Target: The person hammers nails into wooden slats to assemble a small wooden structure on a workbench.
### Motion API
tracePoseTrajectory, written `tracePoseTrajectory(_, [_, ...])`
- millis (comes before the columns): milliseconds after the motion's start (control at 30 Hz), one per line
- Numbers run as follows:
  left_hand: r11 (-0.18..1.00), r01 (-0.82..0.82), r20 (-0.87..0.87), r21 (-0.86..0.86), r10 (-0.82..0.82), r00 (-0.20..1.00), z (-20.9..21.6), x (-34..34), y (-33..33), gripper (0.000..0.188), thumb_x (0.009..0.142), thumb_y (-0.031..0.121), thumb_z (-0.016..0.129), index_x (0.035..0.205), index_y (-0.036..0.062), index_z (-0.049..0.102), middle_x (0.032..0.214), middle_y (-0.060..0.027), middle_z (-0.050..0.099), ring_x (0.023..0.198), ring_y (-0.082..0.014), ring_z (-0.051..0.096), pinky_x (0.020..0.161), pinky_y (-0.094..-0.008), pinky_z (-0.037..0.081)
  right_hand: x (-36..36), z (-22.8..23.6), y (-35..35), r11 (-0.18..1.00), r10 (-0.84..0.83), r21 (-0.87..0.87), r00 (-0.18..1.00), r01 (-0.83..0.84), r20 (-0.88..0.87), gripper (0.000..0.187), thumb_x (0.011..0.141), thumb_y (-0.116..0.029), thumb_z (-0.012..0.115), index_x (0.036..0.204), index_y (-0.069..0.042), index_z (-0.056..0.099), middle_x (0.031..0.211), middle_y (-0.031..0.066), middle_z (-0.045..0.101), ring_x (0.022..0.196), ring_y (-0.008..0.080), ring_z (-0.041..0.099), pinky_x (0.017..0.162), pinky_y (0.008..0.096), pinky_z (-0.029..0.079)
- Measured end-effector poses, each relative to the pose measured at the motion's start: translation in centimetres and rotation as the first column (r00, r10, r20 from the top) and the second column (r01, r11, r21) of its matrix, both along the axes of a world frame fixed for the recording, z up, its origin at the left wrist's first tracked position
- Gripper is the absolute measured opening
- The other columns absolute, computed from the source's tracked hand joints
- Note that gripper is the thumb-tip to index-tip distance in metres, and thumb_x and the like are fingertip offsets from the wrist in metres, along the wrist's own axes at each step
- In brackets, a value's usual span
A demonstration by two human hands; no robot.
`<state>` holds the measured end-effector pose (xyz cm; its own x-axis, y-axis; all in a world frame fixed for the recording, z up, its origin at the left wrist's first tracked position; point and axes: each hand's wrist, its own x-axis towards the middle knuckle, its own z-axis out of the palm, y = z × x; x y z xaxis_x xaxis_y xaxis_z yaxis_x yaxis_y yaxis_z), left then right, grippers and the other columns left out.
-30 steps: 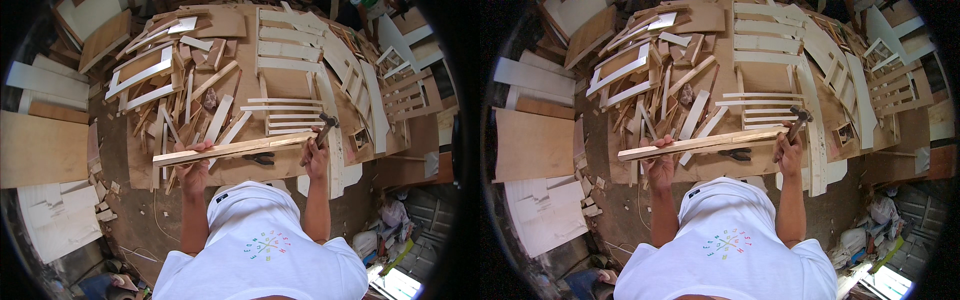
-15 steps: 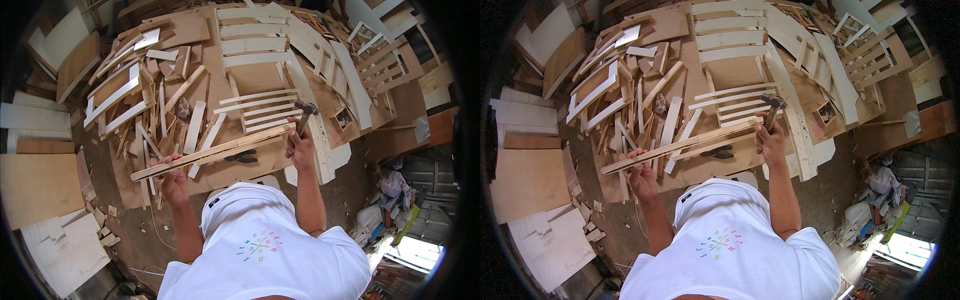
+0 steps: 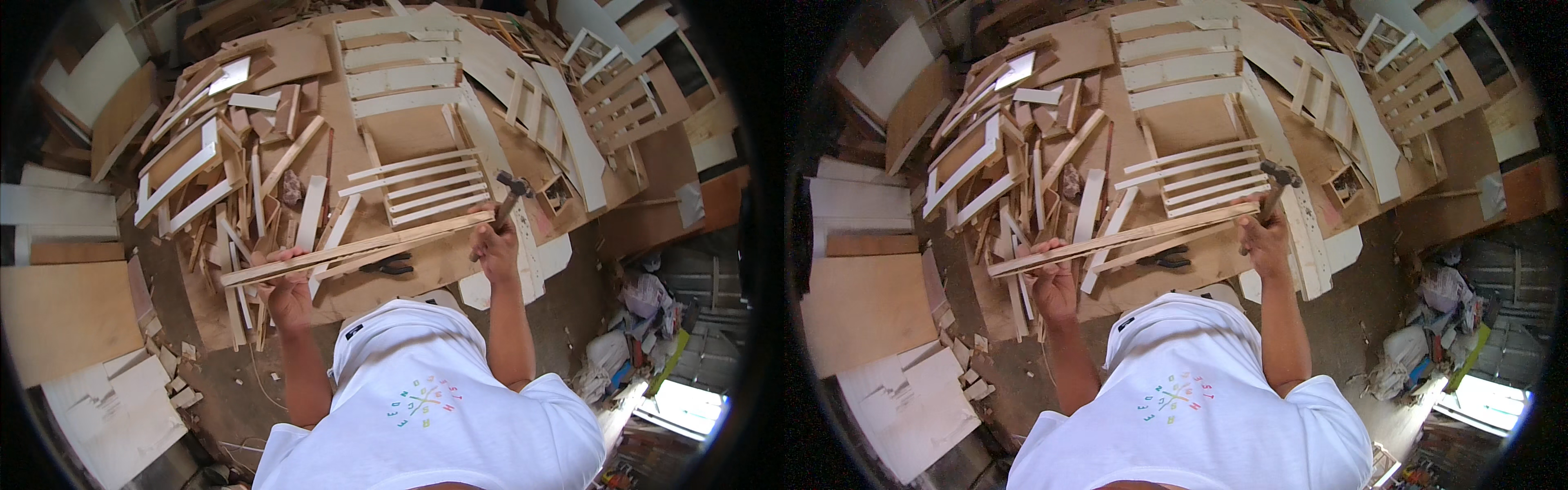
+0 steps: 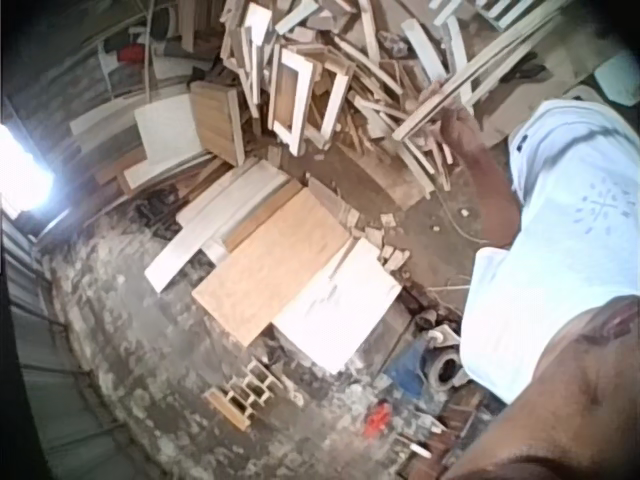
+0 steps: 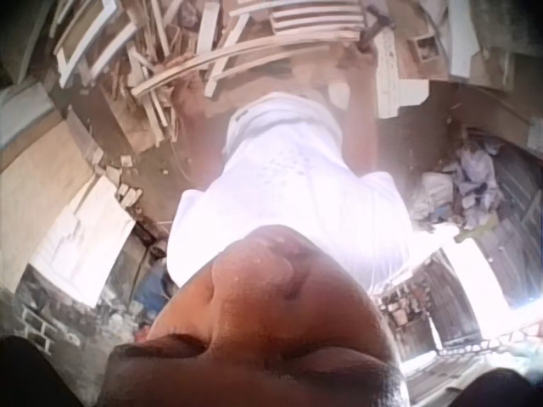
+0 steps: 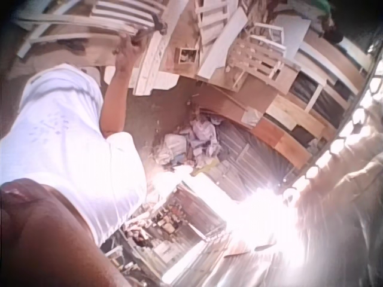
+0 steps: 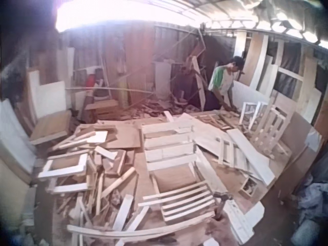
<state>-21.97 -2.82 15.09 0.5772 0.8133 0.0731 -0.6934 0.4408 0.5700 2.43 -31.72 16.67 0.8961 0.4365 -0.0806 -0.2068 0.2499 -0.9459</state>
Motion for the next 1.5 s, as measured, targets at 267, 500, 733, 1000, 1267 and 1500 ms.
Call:
tracePoseTrajectory(267, [0.986, -0.143, -0.017, 0.086, 0.145, 0.989, 3.9, 0.2, 0.0, 0.045, 0.079, -0.017, 0.079, 0.11, 0.0051, 0.054, 0.113, -0.0145, 0.074, 0.11, -0.0322, 0.074, 0.102, -0.0519, 0.061, 0.9, 1.0, 0.0, 0.994, 0.011, 0.11, 1.0, -0.009, -0.022, 0.05, 0.082, -0.011, 0.089, 0.118, -0.011, 0.055, 0.12, 0.0125, 0.07, 0.058, 0.0049, 0.051, 0.049, 0.0208, 0.042])
tracePoseTrajectory(500, [0.927, -0.314, -0.13, 0.204, 0.344, 0.93, 4.8, -0.6, 0.1, 0.054, 0.073, -0.024, 0.075, 0.115, 0.0054, 0.057, 0.113, -0.019, 0.073, 0.109, -0.0347, 0.073, 0.098, -0.0543, 0.062, 0.7, 1.6, 2.3, 0.994, 0.019, -0.114, 0.98, 0.003, 0.197, 0.049, 0.077, 0.002, 0.086, 0.112, -0.011, 0.054, 0.104, 0.0106, 0.074, 0.063, 0.0037, 0.056, 0.051, 0.0189, 0.044])
tracePoseTrajectory(733, [0.893, -0.344, -0.095, 0.291, 0.385, 0.918, 4.4, -1.2, 0.5, 0.05, 0.069, -0.023, 0.076, 0.101, 0.0098, 0.056, 0.117, -0.0201, 0.073, 0.111, -0.0345, 0.073, 0.098, -0.0557, 0.062, 0.6, 2.2, 2.7, 0.971, 0.027, -0.238, 0.971, 0.031, 0.237, 0.047, 0.076, -0.004, 0.092, 0.109, -0.007, 0.059, 0.099, 0.0086, 0.075, 0.062, 0.0046, 0.058, 0.044, 0.0208, 0.041])
tracePoseTrajectory(1000, [0.916, -0.284, -0.112, 0.282, 0.326, 0.939, 3.1, -0.4, 0.1, 0.053, 0.071, -0.021, 0.079, 0.097, 0.0123, 0.047, 0.12, -0.0219, 0.072, 0.113, -0.037, 0.072, 0.092, -0.0503, 0.066, 1.1, 1.4, 2.4, 0.992, -0.045, -0.103, 0.968, 0.072, 0.246, 0.049, 0.079, -0.004, 0.09, 0.115, -0.008, 0.057, 0.104, 0.0086, 0.073, 0.061, 0.0048, 0.055, 0.047, 0.0202, 0.042])
tracePoseTrajectory(1267, [0.95, -0.217, 0.044, 0.224, 0.212, 0.976, 4.1, -0.2, 1.4, 0.034, 0.088, -0.007, 0.079, 0.108, 0.0087, 0.057, 0.13, -0.022, 0.069, 0.126, -0.0363, 0.067, 0.113, -0.0518, 0.053, 2.3, 1.0, 1.6, 0.969, -0.139, 0.201, 0.99, 0.143, -0.031, 0.05, 0.094, -0.012, 0.082, 0.135, -0.01, 0.053, 0.113, 0.0049, 0.069, 0.057, 0.0048, 0.046, 0.049, 0.0216, 0.038])
tracePoseTrajectory(1500, [0.942, -0.225, -0.09, 0.248, 0.253, 0.963, 4.7, -1.5, 1.9, 0.044, 0.087, -0.009, 0.079, 0.099, 0.0118, 0.041, 0.121, -0.0209, 0.074, 0.119, -0.0359, 0.071, 0.108, -0.0461, 0.058, 2.2, 0.1, 1.8, 0.993, -0.1, 0.059, 0.994, 0.103, -0.046, 0.052, 0.094, -0.024, 0.084, 0.137, -0.012, 0.056, 0.097, -0.0003, 0.064, 0.056, 0.0037, 0.044, 0.047, 0.0227, 0.036])
